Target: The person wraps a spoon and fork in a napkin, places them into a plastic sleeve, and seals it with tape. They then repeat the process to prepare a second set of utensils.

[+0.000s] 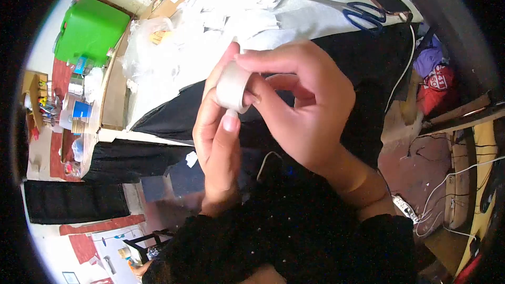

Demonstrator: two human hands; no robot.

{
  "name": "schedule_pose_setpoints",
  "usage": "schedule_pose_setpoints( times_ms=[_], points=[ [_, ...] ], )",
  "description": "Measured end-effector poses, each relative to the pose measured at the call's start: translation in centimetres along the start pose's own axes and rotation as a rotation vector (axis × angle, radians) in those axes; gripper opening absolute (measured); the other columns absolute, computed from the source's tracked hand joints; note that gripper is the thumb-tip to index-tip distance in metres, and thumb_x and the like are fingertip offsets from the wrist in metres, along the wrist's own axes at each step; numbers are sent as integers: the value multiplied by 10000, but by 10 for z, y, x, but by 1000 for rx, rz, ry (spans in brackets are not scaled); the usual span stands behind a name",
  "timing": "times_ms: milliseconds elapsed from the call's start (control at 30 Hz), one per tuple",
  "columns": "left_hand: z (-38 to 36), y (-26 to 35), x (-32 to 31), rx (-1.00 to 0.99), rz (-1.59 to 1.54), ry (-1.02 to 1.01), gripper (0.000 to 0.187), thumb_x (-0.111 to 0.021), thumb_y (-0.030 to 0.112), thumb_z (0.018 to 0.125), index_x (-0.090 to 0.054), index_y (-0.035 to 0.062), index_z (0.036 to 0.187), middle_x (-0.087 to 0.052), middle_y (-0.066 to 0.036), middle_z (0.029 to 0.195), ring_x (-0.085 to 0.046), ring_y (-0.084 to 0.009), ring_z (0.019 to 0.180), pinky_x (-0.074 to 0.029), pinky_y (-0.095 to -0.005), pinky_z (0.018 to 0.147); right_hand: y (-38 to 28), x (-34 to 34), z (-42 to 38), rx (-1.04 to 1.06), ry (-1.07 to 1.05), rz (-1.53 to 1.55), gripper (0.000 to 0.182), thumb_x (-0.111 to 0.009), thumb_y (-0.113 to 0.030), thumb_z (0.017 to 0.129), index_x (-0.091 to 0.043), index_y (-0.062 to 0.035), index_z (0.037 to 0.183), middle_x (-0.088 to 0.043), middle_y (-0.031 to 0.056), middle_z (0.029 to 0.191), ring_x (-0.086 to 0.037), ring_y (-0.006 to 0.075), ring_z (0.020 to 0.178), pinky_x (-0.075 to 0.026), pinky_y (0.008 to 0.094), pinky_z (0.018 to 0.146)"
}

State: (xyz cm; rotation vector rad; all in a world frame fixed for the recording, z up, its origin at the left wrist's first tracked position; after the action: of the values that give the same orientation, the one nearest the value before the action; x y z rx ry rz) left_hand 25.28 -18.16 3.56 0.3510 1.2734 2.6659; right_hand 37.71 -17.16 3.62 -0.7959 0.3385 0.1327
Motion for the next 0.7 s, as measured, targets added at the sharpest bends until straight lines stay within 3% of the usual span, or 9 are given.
schedule_pose_setpoints(
  times_ms=[33,400,533,633,700],
  points=[
    [0,1,0,3,21,-3,246,-474,97,855,-565,-23,1048,-313,-233,1412,-284,-329,1328,-198,-413,1071,6,0,0,-70,-33,-2,208,-655,83,760,-616,6,949,-625,70,884,-605,97,806,-530,220,683],
    [-1,5,-6,-35,68,-22,280,-474,46,831,-553,-23,1090,-344,-216,1399,-256,-346,1342,-149,-440,1095,33,-5,-11,-390,-28,493,210,-626,30,785,-567,19,987,-606,62,889,-590,95,812,-538,233,654],
    [-2,2,-7,-46,97,-3,290,-470,51,841,-567,-13,1106,-340,-213,1405,-268,-343,1338,-158,-442,1089,38,-10,-17,-501,-51,599,131,-592,-17,827,-557,8,950,-615,68,890,-605,103,803,-543,243,647],
    [-1,6,-9,-3,-29,21,290,-510,60,836,-572,-12,1109,-344,-217,1400,-286,-344,1329,-169,-446,1084,36,-13,-20,-585,-86,537,115,-470,-36,880,-481,-17,993,-588,78,871,-617,133,732,-524,236,630],
    [-1,7,-11,-21,41,11,302,-546,69,826,-571,-11,1117,-343,-219,1400,-293,-346,1325,-173,-450,1082,41,-13,-25,-645,-25,637,114,-538,-50,865,-522,-7,970,-590,67,892,-608,123,791,-538,257,661]
  ],
)
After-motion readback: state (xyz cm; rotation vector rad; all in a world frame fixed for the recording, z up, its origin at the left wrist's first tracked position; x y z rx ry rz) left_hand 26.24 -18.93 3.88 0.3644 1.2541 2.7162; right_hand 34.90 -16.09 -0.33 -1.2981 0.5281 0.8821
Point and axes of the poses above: each hand's wrist, its own z-axis towards the middle knuckle, its own x-axis out of the back of the hand, y = z × x, the point moved 9 cm from there along z, towards the middle knuckle
